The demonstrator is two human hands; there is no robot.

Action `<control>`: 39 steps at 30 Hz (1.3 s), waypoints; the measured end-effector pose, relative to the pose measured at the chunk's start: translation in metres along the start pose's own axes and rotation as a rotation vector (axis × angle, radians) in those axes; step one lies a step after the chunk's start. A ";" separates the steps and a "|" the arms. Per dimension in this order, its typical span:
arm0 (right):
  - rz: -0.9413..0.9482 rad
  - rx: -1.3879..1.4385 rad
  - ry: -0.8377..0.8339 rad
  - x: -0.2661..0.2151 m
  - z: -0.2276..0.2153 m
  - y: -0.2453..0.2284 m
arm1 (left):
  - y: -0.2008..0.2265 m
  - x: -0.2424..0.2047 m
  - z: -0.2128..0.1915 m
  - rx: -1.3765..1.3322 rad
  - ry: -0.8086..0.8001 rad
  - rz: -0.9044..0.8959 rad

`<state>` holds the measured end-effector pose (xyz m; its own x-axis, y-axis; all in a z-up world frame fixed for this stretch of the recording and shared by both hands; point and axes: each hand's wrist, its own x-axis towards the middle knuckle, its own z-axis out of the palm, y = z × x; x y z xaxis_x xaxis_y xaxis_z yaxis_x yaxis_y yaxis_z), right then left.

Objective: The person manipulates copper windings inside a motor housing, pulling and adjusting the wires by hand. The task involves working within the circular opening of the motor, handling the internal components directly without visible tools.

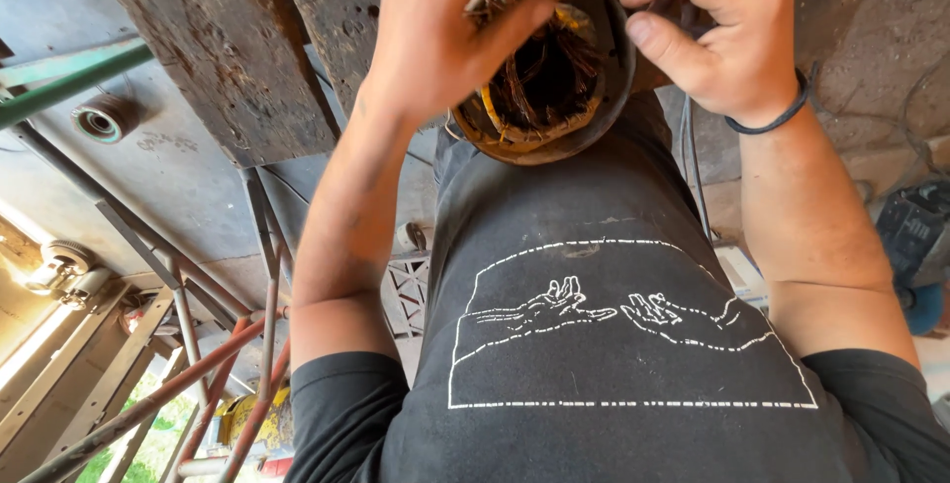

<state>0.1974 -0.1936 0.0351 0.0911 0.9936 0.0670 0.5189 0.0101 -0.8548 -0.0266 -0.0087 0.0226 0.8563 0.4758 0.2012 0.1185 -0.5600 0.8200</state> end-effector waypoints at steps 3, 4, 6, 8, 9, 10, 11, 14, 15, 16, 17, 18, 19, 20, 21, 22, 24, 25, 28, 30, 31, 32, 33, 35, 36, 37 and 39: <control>-0.004 -0.052 -0.023 -0.004 0.003 -0.006 | 0.024 -0.020 -0.011 0.082 -0.016 0.014; -0.027 -0.058 -0.035 -0.004 0.006 -0.008 | 0.027 -0.028 -0.009 0.123 0.007 0.044; -0.050 -0.065 -0.047 -0.002 0.011 -0.010 | 0.029 -0.039 -0.005 0.163 0.030 0.074; -0.110 -0.188 -0.061 0.001 0.016 -0.011 | 0.031 -0.045 0.001 0.295 -0.020 -0.002; -0.115 -0.188 -0.063 0.004 0.016 -0.014 | 0.031 -0.043 0.004 0.298 -0.016 -0.003; -0.124 -0.222 -0.060 0.006 0.016 -0.017 | 0.032 -0.042 0.007 0.324 -0.022 -0.015; -0.132 -0.257 -0.058 0.009 0.016 -0.020 | 0.032 -0.041 0.010 0.350 -0.028 -0.026; -0.061 -0.283 -0.045 0.011 0.013 -0.020 | 0.038 -0.033 0.009 0.399 0.040 0.040; -0.061 -0.289 -0.042 0.011 0.013 -0.018 | 0.037 -0.031 0.009 0.397 0.043 0.045; -0.060 -0.209 -0.059 0.011 0.012 -0.015 | 0.036 -0.029 0.009 0.396 0.042 0.076; -0.059 -0.125 -0.077 0.011 0.012 -0.013 | 0.035 -0.028 0.009 0.395 0.039 0.104; -0.059 -0.127 -0.075 0.010 0.012 -0.011 | 0.036 -0.026 0.007 0.394 0.040 0.106; -0.059 -0.117 -0.066 0.009 0.013 -0.009 | 0.036 -0.024 0.006 0.384 0.026 0.121; -0.058 -0.107 -0.057 0.007 0.013 -0.007 | 0.037 -0.023 0.005 0.373 0.011 0.135; -0.058 -0.109 -0.055 0.007 0.013 -0.006 | 0.036 -0.022 0.005 0.373 0.011 0.138; -0.071 -0.098 -0.044 0.007 0.013 -0.004 | 0.036 -0.022 0.005 0.338 0.005 0.126; -0.079 -0.081 -0.033 0.006 0.015 -0.001 | 0.036 -0.025 0.004 0.302 -0.007 0.110; -0.071 -0.057 -0.033 0.005 0.016 0.000 | 0.035 -0.027 0.003 0.284 -0.025 0.102; -0.065 -0.041 -0.027 0.004 0.017 0.000 | 0.032 -0.034 -0.003 0.312 -0.068 0.111; -0.065 -0.049 -0.022 0.004 0.016 -0.001 | 0.031 -0.035 -0.006 0.356 -0.094 0.129; -0.074 -0.040 -0.044 0.005 0.016 -0.001 | 0.032 -0.035 -0.005 0.335 -0.054 0.132; -0.083 -0.032 -0.067 0.006 0.016 -0.001 | 0.033 -0.035 -0.005 0.315 -0.015 0.134; -0.083 -0.032 -0.067 0.007 0.016 -0.002 | 0.033 -0.033 -0.003 0.315 -0.015 0.134; -0.126 -0.021 -0.084 0.011 0.017 -0.005 | 0.032 -0.030 -0.001 0.326 0.040 0.164; -0.128 -0.023 -0.084 0.012 0.017 -0.004 | 0.031 -0.028 -0.001 0.327 0.041 0.165; -0.128 -0.023 -0.086 0.013 0.017 -0.003 | 0.030 -0.027 0.000 0.329 0.044 0.156; -0.130 -0.023 -0.089 0.015 0.018 -0.004 | 0.028 -0.023 0.000 0.331 0.048 0.145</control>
<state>0.1817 -0.1764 0.0305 -0.0529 0.9902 0.1293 0.5405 0.1373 -0.8301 -0.0427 -0.0355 0.0407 0.8528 0.4015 0.3340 0.1603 -0.8099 0.5643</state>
